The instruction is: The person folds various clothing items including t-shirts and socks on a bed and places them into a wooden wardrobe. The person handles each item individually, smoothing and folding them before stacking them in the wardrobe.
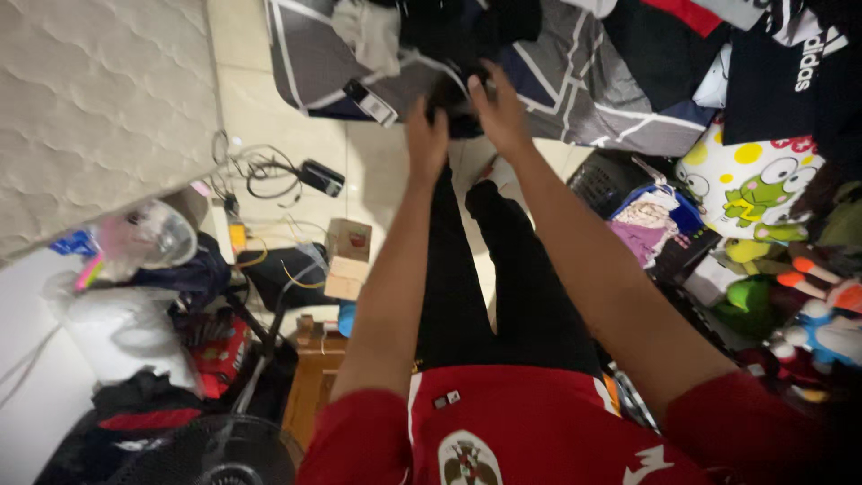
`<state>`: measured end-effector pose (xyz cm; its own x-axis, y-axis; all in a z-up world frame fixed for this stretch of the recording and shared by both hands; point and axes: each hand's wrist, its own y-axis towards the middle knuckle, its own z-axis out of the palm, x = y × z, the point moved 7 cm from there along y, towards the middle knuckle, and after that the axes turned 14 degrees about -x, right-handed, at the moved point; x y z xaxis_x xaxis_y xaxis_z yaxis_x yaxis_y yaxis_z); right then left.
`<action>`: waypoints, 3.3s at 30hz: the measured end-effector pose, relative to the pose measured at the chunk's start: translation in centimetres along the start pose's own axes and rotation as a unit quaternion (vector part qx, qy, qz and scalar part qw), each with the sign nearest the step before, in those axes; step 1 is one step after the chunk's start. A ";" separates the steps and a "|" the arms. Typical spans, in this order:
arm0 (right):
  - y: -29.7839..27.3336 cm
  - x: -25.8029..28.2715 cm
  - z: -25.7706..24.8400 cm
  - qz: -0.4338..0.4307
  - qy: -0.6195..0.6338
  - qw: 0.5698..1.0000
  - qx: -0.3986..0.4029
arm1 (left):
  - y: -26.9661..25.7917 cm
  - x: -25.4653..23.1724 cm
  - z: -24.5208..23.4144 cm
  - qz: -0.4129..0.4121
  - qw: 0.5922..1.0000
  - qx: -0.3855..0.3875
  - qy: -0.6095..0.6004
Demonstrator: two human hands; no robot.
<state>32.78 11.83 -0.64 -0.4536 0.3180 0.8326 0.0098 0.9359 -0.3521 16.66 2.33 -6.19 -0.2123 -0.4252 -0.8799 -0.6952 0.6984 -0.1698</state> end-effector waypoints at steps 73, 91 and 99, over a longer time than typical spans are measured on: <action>-21.0 47.2 -28.4 -0.104 0.469 0.861 0.167 | -10.5 -54.3 -27.9 0.082 0.940 0.145 -0.298; -24.8 52.7 -27.2 -0.539 0.160 0.827 0.026 | -13.8 -56.5 -37.7 0.171 0.915 -0.020 -0.366; -25.5 54.7 -19.7 -0.409 0.288 0.836 0.225 | -13.7 -52.0 -39.2 0.091 0.830 -0.093 -0.542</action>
<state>25.26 8.34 62.29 0.3622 -0.2596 0.8952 -0.4890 0.7648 0.4196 10.33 -7.72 59.27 0.3475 0.5169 -0.7823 -0.8345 0.5510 -0.0067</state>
